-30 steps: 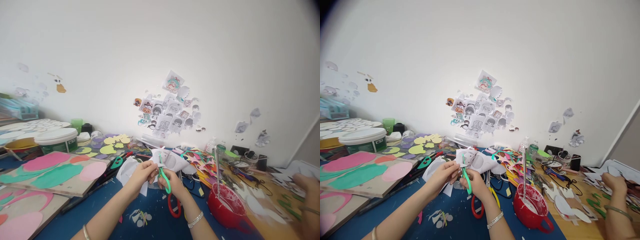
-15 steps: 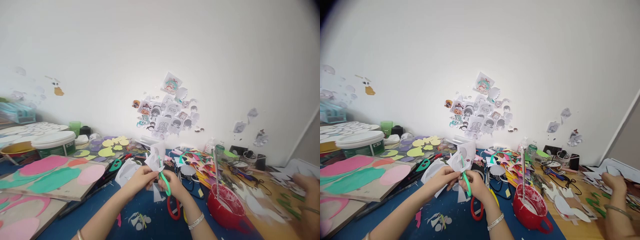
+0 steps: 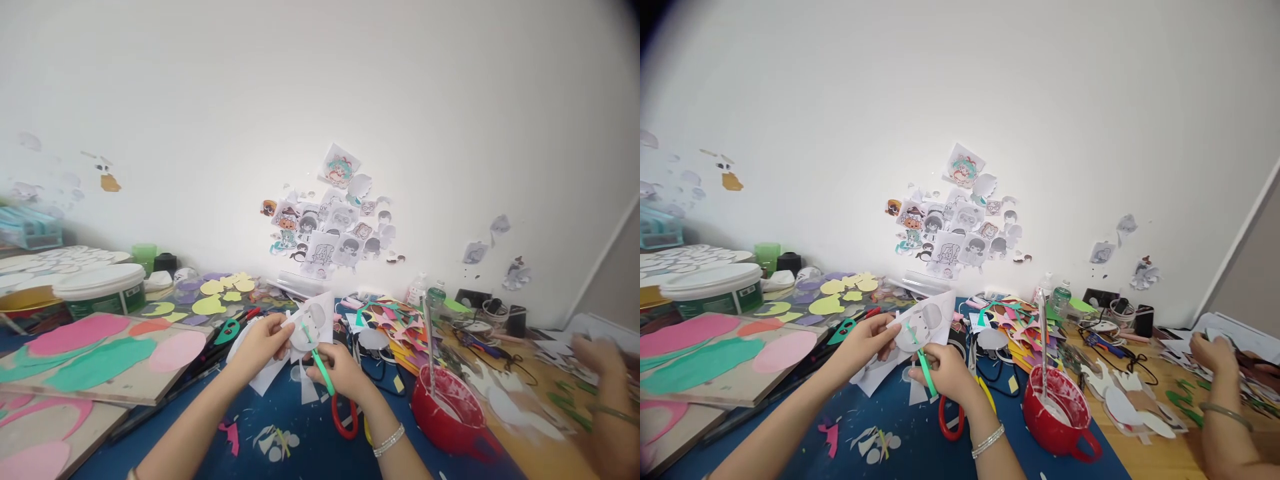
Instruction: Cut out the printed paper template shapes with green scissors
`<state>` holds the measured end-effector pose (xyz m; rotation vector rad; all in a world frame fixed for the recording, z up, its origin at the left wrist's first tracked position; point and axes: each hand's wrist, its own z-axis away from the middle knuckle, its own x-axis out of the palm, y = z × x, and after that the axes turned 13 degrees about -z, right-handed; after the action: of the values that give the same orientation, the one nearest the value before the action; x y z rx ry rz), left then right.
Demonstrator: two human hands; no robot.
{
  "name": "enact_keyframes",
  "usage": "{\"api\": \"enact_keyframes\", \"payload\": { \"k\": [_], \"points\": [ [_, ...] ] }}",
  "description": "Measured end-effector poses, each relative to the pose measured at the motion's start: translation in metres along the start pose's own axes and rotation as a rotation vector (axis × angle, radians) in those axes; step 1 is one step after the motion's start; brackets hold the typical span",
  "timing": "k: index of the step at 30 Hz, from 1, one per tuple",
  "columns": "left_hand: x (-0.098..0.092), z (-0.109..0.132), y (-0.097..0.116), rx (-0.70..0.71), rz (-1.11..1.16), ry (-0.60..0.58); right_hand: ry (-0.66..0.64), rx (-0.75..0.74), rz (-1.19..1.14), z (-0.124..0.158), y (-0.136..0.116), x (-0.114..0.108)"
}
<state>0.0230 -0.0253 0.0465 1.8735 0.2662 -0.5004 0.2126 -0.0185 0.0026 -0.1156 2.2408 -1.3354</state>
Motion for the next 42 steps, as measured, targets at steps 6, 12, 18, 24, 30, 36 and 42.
{"api": "enact_keyframes", "payload": {
  "k": [6,12,18,24,30,36,42],
  "points": [
    [-0.007,0.006,0.008,-0.133,0.047,-0.233,-0.021,0.008,-0.097,-0.001,0.008,-0.001],
    [0.005,0.001,-0.005,0.009,-0.073,-0.189,-0.116,0.074,-0.199,0.003,-0.001,-0.001],
    [0.015,0.001,-0.004,0.107,-0.163,-0.031,-0.140,0.054,-0.267,0.002,-0.001,-0.002],
    [0.028,0.004,0.001,0.088,-0.092,0.044,-0.164,-0.010,-0.342,0.001,0.000,-0.003],
    [0.031,0.001,-0.005,0.092,-0.011,0.045,-0.160,-0.016,-0.355,0.000,0.003,-0.002],
    [0.032,0.002,-0.002,0.069,-0.015,0.092,-0.063,-0.029,-0.329,-0.003,0.013,0.002],
    [0.034,0.009,0.008,0.055,-0.105,0.146,0.193,-0.037,0.200,-0.002,0.003,0.006]
  ]
}}
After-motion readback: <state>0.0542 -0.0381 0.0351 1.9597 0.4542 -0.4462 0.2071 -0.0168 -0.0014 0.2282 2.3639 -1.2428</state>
